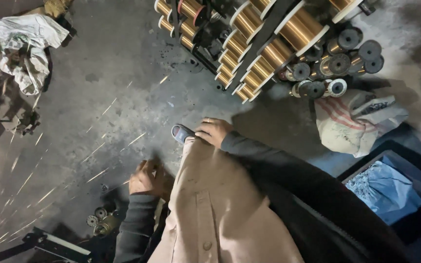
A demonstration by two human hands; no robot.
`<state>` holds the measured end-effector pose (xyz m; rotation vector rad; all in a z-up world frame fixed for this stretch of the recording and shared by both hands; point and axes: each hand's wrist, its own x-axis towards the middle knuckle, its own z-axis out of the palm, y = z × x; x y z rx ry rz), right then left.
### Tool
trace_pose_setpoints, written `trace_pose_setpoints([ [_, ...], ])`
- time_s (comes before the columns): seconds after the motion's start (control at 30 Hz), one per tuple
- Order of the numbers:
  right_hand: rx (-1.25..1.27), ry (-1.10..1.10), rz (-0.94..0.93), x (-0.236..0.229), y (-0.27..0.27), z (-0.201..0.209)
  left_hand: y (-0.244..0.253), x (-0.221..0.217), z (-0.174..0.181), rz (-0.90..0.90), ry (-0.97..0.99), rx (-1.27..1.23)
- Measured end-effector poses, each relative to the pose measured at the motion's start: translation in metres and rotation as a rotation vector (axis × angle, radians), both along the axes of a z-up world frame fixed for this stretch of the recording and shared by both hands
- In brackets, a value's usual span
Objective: The person stands in a workshop and handles copper wire spools on a vertical rack. They touch and adjust the spools with their hands, then pick up a small metal component from the floor and place it onto the rack.
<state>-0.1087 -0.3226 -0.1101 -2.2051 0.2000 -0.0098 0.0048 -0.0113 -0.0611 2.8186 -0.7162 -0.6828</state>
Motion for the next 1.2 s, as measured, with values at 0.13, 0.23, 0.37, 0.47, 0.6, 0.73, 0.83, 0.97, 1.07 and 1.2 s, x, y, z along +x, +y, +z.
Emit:
trace_pose_setpoints([
  [0.13,-0.014,-0.053,-0.031,0.001,-0.003,0.009,-0.008,-0.001,0.008,0.018,-0.022,-0.02],
  [0.23,-0.07,-0.067,-0.082,0.003,-0.004,-0.007,-0.012,-0.002,0.012,0.012,-0.038,-0.048],
  [0.37,-0.091,-0.08,-0.129,0.002,-0.006,-0.025,-0.01,-0.003,0.007,0.005,-0.061,-0.055],
  [0.47,-0.101,-0.044,-0.108,0.003,-0.01,-0.012,-0.009,-0.003,0.014,0.023,-0.08,-0.083],
  [0.6,-0.091,-0.054,-0.121,0.003,-0.015,-0.017,-0.008,-0.002,0.014,0.008,-0.087,-0.04],
  [0.73,-0.056,-0.043,-0.133,0.001,-0.021,-0.007,-0.012,-0.004,0.026,0.012,-0.065,-0.125],
  [0.83,-0.051,-0.049,-0.159,0.0,-0.022,0.003,-0.014,-0.005,0.031,0.006,-0.096,-0.135],
  [0.97,-0.068,-0.017,-0.162,0.001,-0.028,-0.011,-0.015,-0.006,0.036,0.003,-0.124,-0.125],
  [1.07,-0.036,-0.012,-0.162,-0.003,-0.03,0.004,-0.014,-0.007,0.037,-0.001,-0.116,-0.155],
  [1.2,-0.068,-0.012,-0.163,-0.004,-0.029,0.005,-0.007,-0.004,0.029,-0.007,-0.128,-0.142],
])
